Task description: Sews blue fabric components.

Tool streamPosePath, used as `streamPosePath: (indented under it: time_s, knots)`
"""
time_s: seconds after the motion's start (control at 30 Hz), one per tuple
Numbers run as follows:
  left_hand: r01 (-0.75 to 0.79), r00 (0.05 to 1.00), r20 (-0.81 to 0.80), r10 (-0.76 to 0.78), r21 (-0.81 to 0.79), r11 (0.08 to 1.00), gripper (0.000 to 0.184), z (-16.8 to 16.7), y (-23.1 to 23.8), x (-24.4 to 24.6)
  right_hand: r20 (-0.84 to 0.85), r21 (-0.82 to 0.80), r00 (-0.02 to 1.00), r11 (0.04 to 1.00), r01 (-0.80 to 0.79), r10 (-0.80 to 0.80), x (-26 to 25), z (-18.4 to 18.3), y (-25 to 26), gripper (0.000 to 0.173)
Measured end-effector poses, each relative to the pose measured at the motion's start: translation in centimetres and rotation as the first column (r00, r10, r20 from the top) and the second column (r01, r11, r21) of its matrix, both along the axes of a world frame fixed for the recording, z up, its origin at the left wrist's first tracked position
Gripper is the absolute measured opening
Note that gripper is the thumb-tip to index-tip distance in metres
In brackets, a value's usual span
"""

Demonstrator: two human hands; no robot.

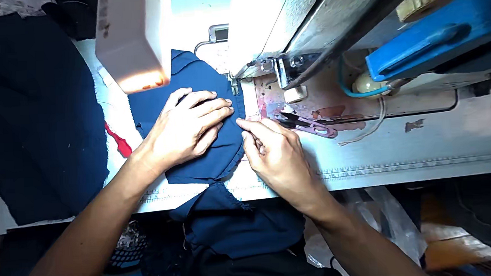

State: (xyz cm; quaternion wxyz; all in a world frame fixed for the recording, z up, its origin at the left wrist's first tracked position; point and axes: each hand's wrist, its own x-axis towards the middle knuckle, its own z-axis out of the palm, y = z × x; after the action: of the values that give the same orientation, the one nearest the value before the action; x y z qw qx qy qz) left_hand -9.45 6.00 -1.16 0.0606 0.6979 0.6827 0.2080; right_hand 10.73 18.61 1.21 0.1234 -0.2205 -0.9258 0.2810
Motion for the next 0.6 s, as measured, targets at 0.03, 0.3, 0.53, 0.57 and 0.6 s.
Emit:
streamPosePath:
  time_s: [0.03, 0.3, 0.53, 0.57, 0.6]
  knots:
    - [0.006, 1.0, 0.0, -0.006, -0.005, 1.0, 0.041, 0.0, 0.1, -0.2, 0.003, 0.008, 1.0, 1.0, -0.003, 0.003, -0.1, 0.0, 0.0, 0.031]
    - [0.008, 0.999, -0.045, -0.008, -0.001, 1.0, 0.043, -0.1, 1.0, -1.5, 0.028, 0.001, 0.999, 1.0, -0.017, 0.017, -1.3, 0.5, 0.9, 0.032]
    - [0.026, 0.999, -0.044, -0.025, 0.024, 0.999, 0.041, -0.1, 2.5, -3.2, 0.007, -0.085, 1.0, 0.996, -0.02, 0.021, -1.5, 1.3, 2.0, 0.027]
    - [0.021, 0.999, -0.028, -0.02, 0.017, 1.0, 0.04, 0.0, 2.7, -3.2, -0.004, -0.09, 1.0, 0.996, 0.002, -0.002, -1.5, 1.2, 2.0, 0.026]
    - [0.003, 1.0, -0.012, -0.003, 0.006, 1.0, 0.04, 0.2, 2.6, -3.0, -0.012, -0.106, 0.999, 0.994, 0.036, -0.038, -1.5, 1.1, 1.8, 0.025]
